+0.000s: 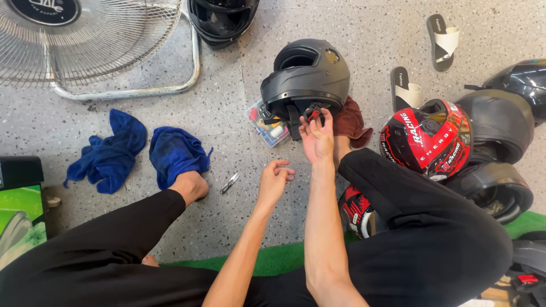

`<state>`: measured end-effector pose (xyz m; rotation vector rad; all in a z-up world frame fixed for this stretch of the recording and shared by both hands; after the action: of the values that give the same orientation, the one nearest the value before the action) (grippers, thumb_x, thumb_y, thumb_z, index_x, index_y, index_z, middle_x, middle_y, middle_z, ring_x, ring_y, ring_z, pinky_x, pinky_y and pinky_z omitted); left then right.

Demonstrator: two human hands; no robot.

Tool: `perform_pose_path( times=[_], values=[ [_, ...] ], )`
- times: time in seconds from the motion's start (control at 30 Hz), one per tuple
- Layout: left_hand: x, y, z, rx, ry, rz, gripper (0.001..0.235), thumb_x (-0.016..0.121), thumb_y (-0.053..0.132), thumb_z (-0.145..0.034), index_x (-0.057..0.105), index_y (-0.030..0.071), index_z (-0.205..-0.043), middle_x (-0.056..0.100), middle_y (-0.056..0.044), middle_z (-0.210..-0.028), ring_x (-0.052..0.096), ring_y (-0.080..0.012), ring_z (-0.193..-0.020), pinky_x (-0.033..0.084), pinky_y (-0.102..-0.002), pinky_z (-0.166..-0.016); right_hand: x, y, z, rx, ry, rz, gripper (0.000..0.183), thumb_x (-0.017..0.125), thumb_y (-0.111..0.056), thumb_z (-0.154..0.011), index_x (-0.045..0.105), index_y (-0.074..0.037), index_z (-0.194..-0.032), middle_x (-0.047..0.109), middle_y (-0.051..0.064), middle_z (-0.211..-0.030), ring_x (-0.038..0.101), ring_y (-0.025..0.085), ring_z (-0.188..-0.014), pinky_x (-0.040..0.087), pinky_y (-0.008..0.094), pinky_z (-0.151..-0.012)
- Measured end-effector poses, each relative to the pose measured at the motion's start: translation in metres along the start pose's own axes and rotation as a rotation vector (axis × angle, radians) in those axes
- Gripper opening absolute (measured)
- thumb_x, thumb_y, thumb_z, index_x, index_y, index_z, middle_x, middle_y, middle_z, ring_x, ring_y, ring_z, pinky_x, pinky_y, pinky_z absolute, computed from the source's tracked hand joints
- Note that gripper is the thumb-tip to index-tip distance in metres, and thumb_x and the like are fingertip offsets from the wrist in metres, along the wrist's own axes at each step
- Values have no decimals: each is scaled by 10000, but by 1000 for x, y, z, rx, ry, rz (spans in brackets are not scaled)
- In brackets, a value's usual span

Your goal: The person sits on the floor repairing a black motorcycle helmet. They unscrew and remove the chin strap buckle with a screwdriver, handle small red plastic parts from a parts box, thread and reposition the strap, and rub a small pad against the helmet surface.

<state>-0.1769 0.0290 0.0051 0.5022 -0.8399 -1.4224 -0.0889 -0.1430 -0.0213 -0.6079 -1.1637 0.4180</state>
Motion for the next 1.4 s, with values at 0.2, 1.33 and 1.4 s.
perform_pose_path(
  times=[0.2,1.33,1.4],
  values=[
    [-8,-3,-9,52,-1,39,321,470,26,-950,623,8,-1231,757,-110,-983,694,-148,-795,546,-289,-724,-17,6,-2,96,26,50,445,651,-28,-997,449,-174,-1366,604,98,-1268,652,261,-1175,521,399,-928],
    [34,9,-99,397,-26,-142,183,586,24,-988,700,-27,-1122,785,-117,-1026,752,-181,-965,580,-304,-862,-22,-1,47,23,184,633,401,741,87,-869,572,52,-1230,653,128,-1182,669,181,-1109,556,285,-962],
    [33,10,-96,377,-29,-122,175,605,41,-990,709,-27,-1112,785,-112,-1019,747,-169,-959,579,-298,-856,-24,0,46,16,182,640,397,747,88,-864,570,45,-1218,646,117,-1165,663,179,-1105,559,280,-949]
  ],
)
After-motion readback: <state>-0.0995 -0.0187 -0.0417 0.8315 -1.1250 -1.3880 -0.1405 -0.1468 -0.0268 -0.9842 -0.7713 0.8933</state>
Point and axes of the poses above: each hand's wrist, its own z-axis away from the middle knuckle, its own x-axis out of the palm, y = z × x, the point moved 2 cm from there along -z, towards the middle knuckle
